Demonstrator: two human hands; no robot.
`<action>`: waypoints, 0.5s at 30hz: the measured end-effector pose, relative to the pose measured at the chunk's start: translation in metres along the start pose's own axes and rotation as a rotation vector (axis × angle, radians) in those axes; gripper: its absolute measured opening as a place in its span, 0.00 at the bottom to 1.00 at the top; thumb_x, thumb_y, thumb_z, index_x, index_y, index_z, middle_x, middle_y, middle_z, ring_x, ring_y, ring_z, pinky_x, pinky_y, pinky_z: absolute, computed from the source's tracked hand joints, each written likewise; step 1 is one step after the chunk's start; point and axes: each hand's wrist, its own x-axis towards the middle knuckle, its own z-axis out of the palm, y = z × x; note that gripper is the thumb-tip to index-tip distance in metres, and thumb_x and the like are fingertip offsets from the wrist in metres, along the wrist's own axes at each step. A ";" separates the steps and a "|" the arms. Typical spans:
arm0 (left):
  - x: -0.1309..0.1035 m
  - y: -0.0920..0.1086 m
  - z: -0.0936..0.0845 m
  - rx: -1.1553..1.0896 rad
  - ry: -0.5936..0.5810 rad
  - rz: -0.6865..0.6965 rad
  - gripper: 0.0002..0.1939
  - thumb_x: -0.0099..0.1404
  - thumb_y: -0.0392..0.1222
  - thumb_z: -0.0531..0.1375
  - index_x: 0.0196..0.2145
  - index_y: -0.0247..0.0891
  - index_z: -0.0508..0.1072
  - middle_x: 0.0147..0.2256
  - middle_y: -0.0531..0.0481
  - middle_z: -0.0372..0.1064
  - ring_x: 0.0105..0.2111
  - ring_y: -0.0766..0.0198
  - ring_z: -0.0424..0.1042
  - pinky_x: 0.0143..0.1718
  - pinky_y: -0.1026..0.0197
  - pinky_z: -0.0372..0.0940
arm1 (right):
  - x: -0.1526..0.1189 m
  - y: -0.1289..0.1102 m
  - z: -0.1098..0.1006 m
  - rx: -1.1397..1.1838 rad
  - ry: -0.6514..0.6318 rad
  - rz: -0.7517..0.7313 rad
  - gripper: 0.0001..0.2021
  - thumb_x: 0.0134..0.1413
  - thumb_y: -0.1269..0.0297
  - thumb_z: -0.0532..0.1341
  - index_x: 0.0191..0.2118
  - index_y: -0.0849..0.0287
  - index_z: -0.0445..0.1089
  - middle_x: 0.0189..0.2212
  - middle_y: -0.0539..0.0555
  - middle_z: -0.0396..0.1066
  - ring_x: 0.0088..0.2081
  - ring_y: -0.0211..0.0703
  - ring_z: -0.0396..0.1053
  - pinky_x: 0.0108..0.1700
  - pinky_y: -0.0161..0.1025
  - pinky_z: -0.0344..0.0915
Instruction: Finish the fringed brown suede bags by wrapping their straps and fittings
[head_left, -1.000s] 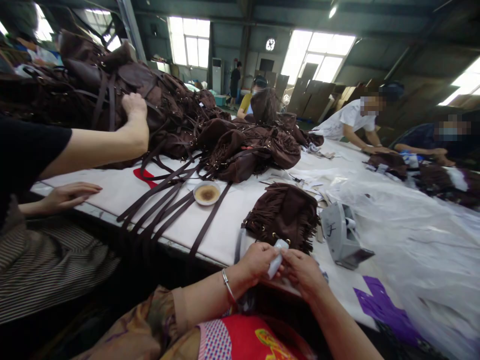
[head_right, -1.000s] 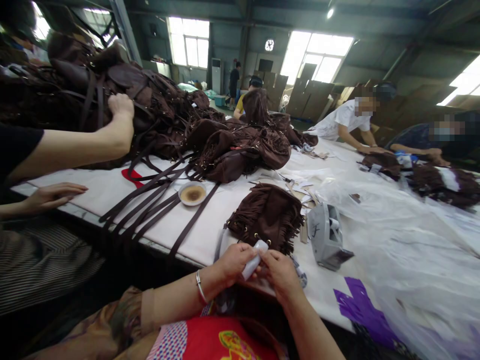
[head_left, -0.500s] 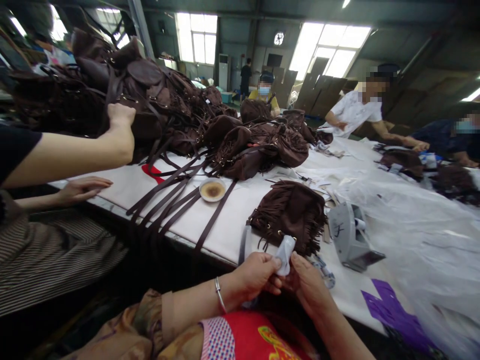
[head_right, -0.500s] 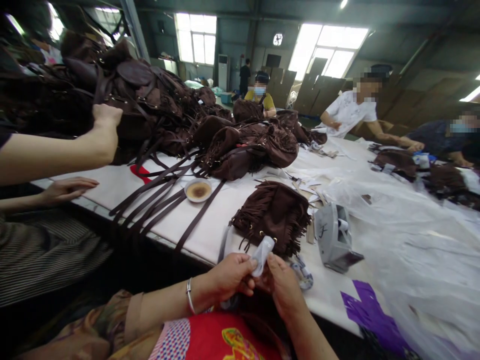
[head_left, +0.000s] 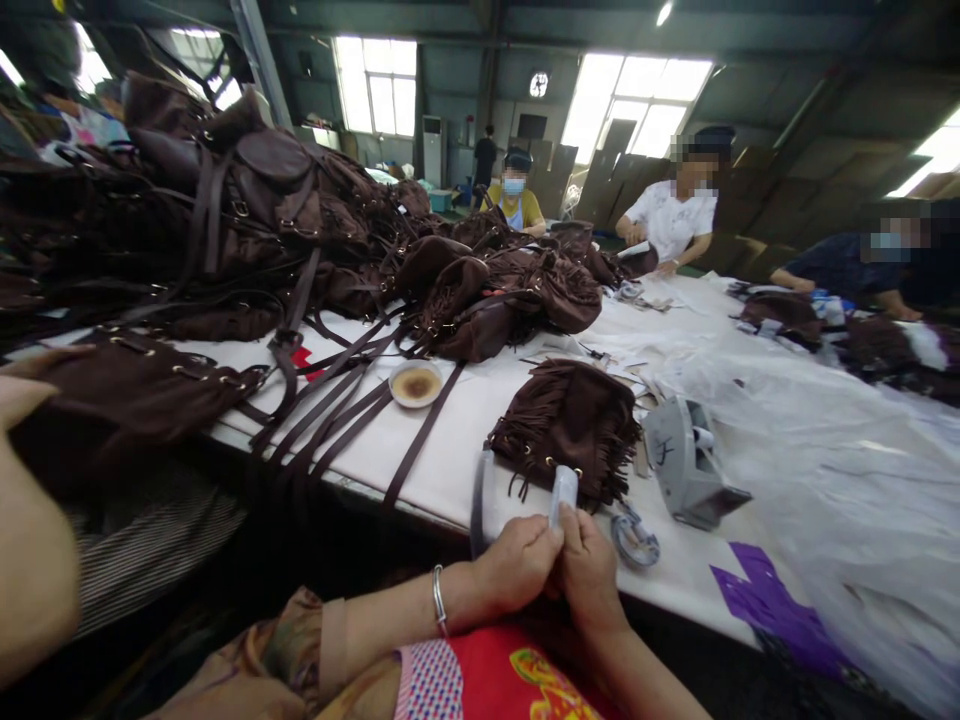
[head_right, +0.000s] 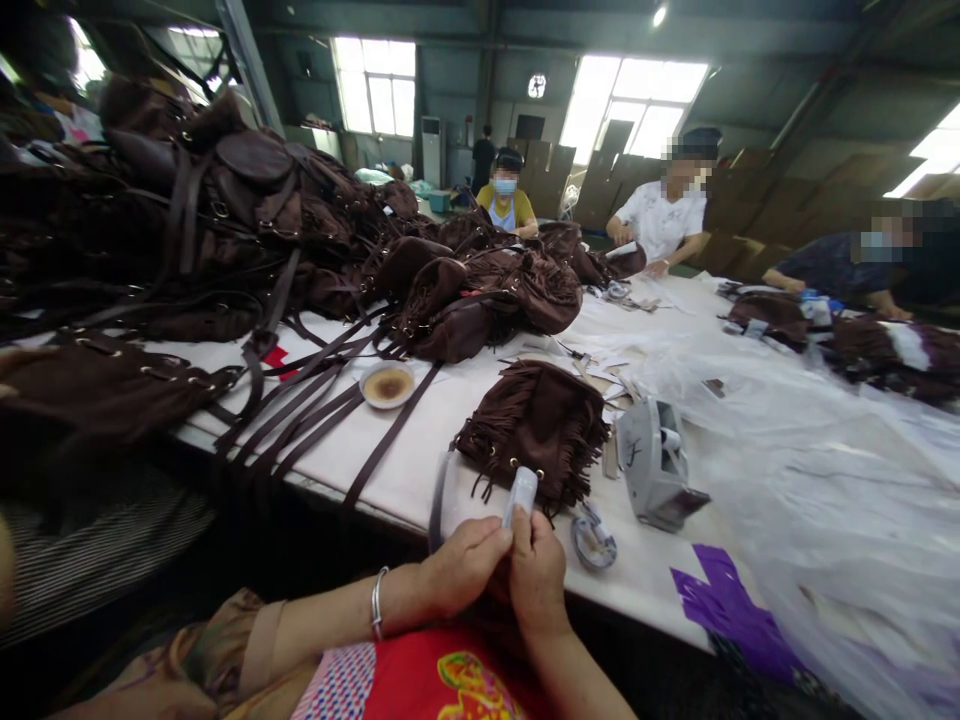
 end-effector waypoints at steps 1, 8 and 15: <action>-0.001 0.001 -0.001 0.024 0.009 0.019 0.18 0.68 0.54 0.50 0.32 0.36 0.67 0.26 0.49 0.68 0.23 0.65 0.69 0.23 0.65 0.65 | 0.001 0.000 0.001 -0.006 0.004 -0.007 0.29 0.53 0.31 0.50 0.25 0.55 0.62 0.18 0.48 0.62 0.24 0.42 0.61 0.27 0.38 0.60; 0.007 0.000 0.007 -0.017 0.128 -0.085 0.25 0.65 0.63 0.50 0.32 0.36 0.66 0.21 0.50 0.67 0.19 0.63 0.69 0.19 0.64 0.64 | -0.002 -0.001 0.000 0.143 -0.099 0.033 0.28 0.53 0.32 0.52 0.25 0.56 0.64 0.17 0.49 0.63 0.21 0.42 0.62 0.24 0.38 0.59; 0.017 -0.005 -0.001 0.106 0.160 -0.115 0.31 0.61 0.71 0.48 0.31 0.37 0.65 0.26 0.46 0.72 0.20 0.63 0.71 0.18 0.65 0.60 | 0.040 -0.015 -0.098 -0.137 0.264 -0.217 0.23 0.56 0.47 0.57 0.46 0.60 0.73 0.40 0.60 0.76 0.39 0.49 0.72 0.42 0.41 0.67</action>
